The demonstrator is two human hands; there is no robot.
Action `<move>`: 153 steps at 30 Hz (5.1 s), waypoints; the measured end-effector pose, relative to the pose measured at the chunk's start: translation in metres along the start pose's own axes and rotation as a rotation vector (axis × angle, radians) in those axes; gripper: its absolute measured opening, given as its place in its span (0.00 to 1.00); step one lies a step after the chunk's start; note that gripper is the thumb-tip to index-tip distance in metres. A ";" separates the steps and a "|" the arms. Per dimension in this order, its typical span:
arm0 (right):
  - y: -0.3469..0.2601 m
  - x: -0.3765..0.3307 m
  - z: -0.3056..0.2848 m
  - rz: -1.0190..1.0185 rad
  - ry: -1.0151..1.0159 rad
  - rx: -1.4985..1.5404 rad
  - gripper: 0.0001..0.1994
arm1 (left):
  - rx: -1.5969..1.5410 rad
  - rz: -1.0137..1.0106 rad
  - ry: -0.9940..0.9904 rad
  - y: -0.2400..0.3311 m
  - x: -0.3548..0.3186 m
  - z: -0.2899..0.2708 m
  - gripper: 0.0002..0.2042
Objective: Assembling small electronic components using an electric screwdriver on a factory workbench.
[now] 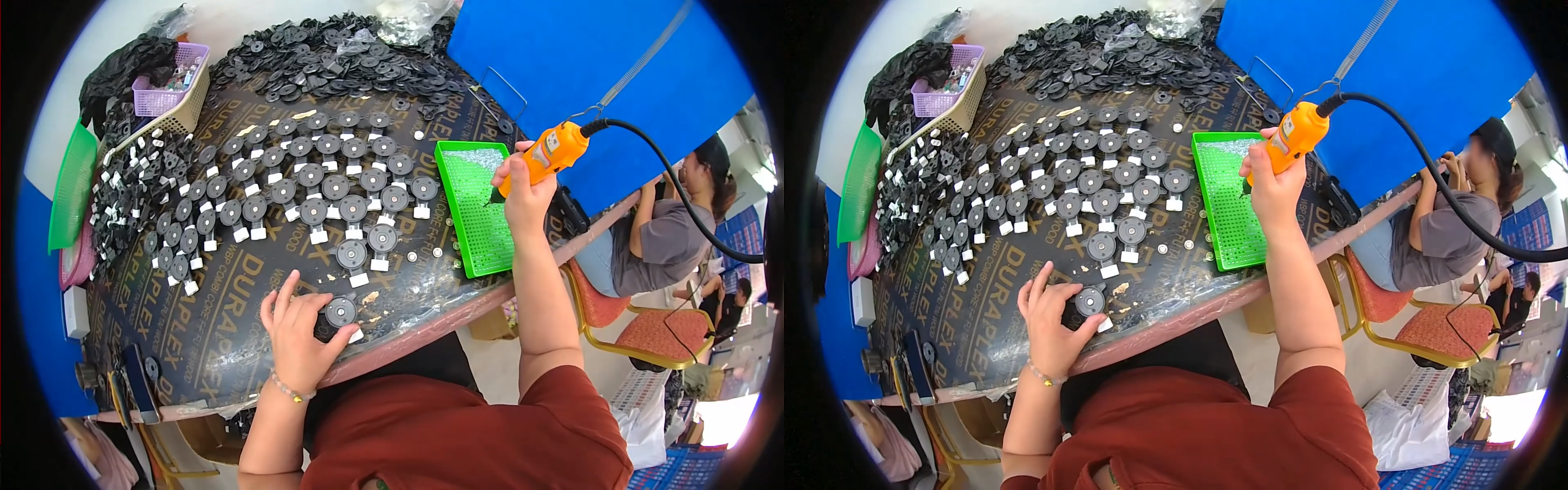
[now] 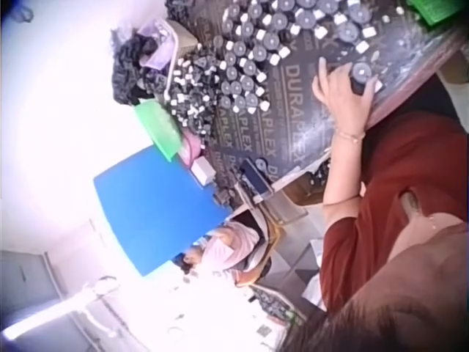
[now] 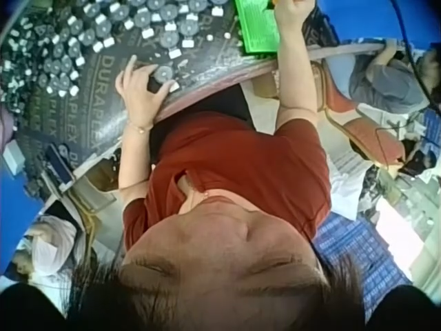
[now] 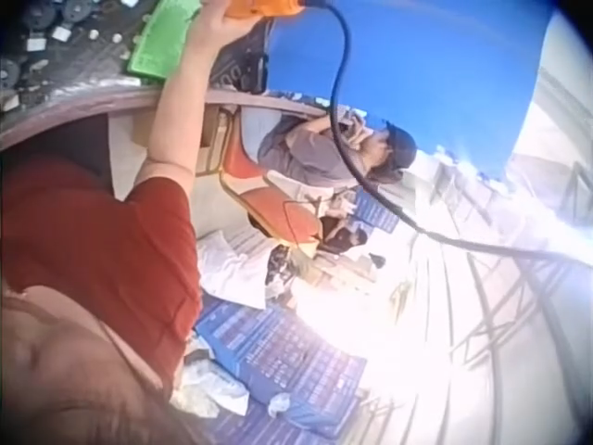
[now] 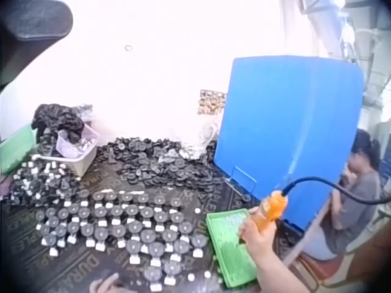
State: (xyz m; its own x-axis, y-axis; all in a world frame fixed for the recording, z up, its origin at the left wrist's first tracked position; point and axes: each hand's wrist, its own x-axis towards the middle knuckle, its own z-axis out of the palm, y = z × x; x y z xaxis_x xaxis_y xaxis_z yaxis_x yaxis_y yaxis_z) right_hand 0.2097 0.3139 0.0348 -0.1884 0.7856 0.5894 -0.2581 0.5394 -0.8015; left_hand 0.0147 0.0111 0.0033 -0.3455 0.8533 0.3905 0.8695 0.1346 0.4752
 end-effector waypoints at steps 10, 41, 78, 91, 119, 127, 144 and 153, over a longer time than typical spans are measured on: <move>-0.024 -0.003 0.004 -0.104 -0.017 0.102 0.22 | -0.003 -0.012 -0.018 0.000 0.001 -0.003 0.25; -0.077 -0.112 0.139 0.287 -0.699 0.678 0.30 | -0.072 0.008 -0.036 -0.010 -0.006 -0.001 0.24; -0.091 -0.076 0.102 0.064 -0.354 0.441 0.31 | 0.388 -0.087 0.043 -0.177 0.023 -0.121 0.08; -0.007 0.019 0.013 0.026 -0.055 0.116 0.15 | 0.044 0.022 -0.059 -0.030 0.022 -0.091 0.17; -0.071 -0.045 0.083 0.069 -0.231 0.515 0.30 | -0.179 -0.030 -0.132 -0.017 0.014 -0.007 0.23; -0.073 -0.093 0.148 0.233 -0.633 0.688 0.30 | -0.199 -0.031 -0.117 -0.018 0.012 -0.010 0.23; -0.057 -0.107 0.154 0.334 -0.614 0.654 0.27 | -0.174 -0.008 -0.121 -0.012 0.016 -0.011 0.21; -0.034 0.003 0.051 -0.026 -0.274 0.028 0.19 | -0.114 0.050 -0.089 -0.008 0.012 -0.008 0.21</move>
State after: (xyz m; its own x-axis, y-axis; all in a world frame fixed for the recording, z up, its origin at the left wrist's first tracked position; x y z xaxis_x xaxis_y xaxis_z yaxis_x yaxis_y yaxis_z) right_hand 0.1697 0.2824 0.0689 -0.4297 0.6580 0.6184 -0.2917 0.5469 -0.7847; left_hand 0.0010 0.0163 0.0106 -0.2653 0.8997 0.3467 0.8376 0.0369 0.5450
